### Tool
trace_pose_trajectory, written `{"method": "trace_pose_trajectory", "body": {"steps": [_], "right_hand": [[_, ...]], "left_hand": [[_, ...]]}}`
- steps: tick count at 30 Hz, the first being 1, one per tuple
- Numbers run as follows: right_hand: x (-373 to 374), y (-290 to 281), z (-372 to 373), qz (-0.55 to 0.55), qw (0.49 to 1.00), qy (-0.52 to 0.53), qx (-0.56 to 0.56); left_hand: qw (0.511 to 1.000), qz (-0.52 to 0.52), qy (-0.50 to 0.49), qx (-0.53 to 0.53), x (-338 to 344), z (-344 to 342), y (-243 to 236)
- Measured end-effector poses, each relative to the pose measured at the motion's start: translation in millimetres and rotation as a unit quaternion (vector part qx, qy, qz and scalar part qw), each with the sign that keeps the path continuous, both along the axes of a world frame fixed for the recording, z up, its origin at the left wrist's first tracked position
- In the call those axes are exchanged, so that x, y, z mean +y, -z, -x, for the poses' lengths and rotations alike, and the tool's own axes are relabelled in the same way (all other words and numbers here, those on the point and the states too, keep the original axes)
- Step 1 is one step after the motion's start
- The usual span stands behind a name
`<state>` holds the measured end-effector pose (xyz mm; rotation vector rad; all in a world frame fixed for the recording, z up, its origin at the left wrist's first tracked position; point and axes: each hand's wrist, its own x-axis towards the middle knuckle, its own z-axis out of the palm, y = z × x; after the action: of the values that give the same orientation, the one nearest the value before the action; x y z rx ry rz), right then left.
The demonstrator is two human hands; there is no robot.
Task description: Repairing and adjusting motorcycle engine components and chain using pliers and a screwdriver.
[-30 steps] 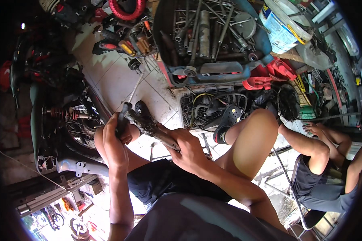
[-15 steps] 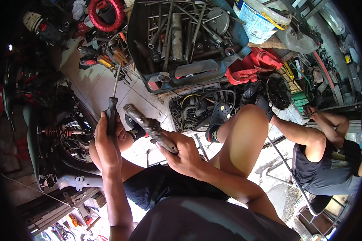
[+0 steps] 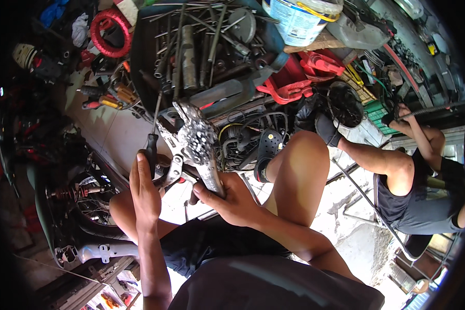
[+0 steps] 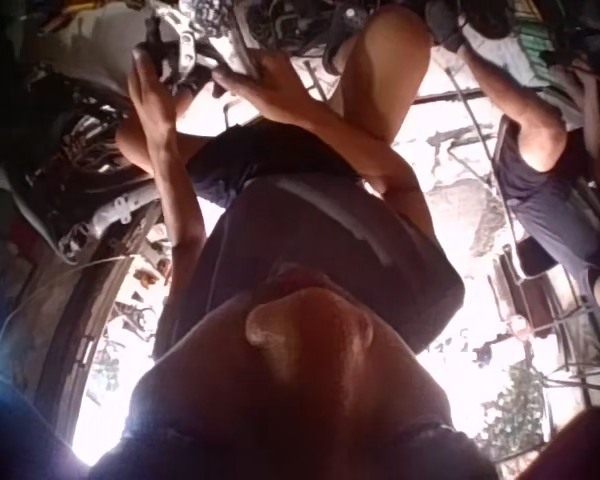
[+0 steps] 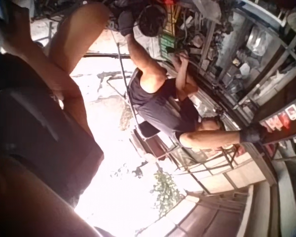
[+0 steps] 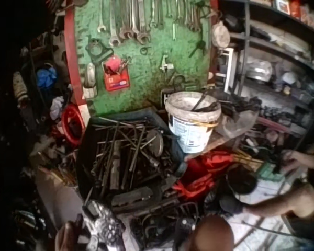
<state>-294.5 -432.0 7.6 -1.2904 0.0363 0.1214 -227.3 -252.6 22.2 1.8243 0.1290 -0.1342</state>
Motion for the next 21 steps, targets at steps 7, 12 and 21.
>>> {"method": "trace_pose_trajectory", "body": {"steps": [7, 12, 21], "right_hand": [[-13.7, 2.9, -0.4, 0.015, 0.998, -0.043, 0.042], [-14.3, -5.4, -4.5, 0.110, 0.994, -0.027, 0.009], [-3.7, 7.0, -5.8, 0.062, 0.996, 0.051, -0.037]], "left_hand": [[0.990, 0.091, -0.043, 0.098, -1.4, 13.9, 2.1], [0.989, -0.033, -0.067, 0.130, -10.3, 16.9, -31.1], [0.996, -0.088, -0.027, 0.011, 5.4, 20.9, -23.4]]}}
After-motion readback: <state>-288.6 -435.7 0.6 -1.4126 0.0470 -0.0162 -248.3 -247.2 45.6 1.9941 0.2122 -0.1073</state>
